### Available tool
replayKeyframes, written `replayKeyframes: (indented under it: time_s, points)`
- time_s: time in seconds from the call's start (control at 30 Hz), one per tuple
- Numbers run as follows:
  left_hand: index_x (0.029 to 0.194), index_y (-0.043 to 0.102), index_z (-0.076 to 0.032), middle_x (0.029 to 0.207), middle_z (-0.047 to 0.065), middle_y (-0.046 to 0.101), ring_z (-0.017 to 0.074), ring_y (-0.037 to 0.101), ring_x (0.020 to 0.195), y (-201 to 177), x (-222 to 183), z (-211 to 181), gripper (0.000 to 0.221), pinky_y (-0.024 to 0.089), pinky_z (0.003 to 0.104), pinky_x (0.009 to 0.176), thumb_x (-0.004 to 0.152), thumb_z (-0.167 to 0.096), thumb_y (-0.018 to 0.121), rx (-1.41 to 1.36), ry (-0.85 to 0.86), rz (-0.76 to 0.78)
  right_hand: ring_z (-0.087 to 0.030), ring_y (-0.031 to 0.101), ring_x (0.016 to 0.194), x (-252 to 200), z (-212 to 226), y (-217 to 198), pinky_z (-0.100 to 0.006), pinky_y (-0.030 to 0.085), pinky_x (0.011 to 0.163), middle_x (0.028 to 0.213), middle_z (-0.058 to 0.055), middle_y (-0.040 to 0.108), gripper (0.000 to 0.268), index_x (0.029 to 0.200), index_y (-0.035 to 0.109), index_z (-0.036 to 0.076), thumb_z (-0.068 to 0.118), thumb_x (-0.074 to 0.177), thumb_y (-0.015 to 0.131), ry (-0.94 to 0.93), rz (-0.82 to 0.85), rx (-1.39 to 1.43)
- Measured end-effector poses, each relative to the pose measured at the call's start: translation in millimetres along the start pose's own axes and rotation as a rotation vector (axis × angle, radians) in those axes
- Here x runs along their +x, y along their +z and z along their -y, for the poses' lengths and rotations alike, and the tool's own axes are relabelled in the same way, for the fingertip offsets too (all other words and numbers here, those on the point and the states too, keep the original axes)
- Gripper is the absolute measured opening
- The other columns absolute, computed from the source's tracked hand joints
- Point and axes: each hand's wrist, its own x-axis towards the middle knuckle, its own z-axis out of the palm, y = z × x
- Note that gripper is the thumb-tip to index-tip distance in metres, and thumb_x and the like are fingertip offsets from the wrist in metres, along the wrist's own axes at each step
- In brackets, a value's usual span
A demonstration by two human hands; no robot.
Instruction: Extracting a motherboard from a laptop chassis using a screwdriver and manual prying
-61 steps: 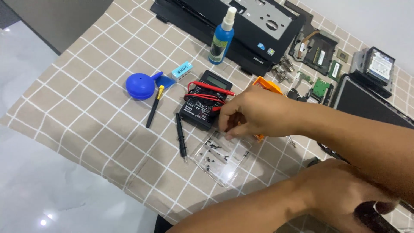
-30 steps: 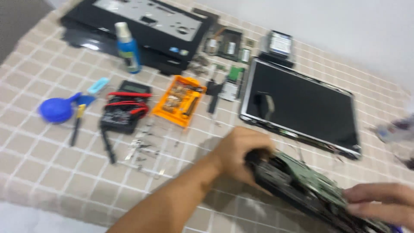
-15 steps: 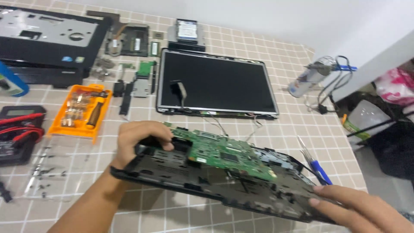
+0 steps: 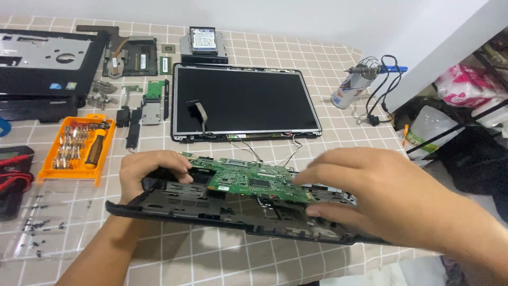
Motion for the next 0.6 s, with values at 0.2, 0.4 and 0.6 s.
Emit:
replayKeyframes:
  time_s: [0.2,0.4,0.6]
  points:
    - [0.074,0.063,-0.004,0.064,0.004,0.067,0.0152,0.068,0.064,-1.6,4.5,-8.3,0.019,0.059,0.028,0.071,0.08,-0.022,0.065,0.081,-0.059,0.017,-0.023,0.072,0.077,31.9,-1.3,-0.8,-0.042,0.055,0.063,0.103,0.009,0.072,0.034,0.113,0.064,0.027,0.035,0.08,0.07,0.146,0.422,-0.012]
    - [0.079,0.063,-0.005,0.07,0.006,0.067,0.0182,0.068,0.073,1.1,2.7,-6.6,0.014,0.056,0.027,0.069,0.082,-0.019,0.063,0.096,-0.093,-0.032,-0.014,0.079,0.073,49.0,-8.0,-15.4,-0.034,0.062,0.07,0.091,0.007,0.08,0.026,0.106,0.07,0.026,0.031,0.08,0.07,0.109,0.477,0.015]
    - [0.08,0.059,-0.007,0.071,0.001,0.06,0.02,0.059,0.074,7.2,-1.7,8.8,0.063,0.052,0.045,0.097,0.085,-0.068,0.045,0.089,-0.116,-0.183,-0.004,0.083,0.08,69.0,-18.6,-31.1,-0.024,0.065,0.078,0.09,0.011,0.084,0.025,0.102,0.075,0.03,0.028,0.078,0.069,0.317,0.462,0.022]
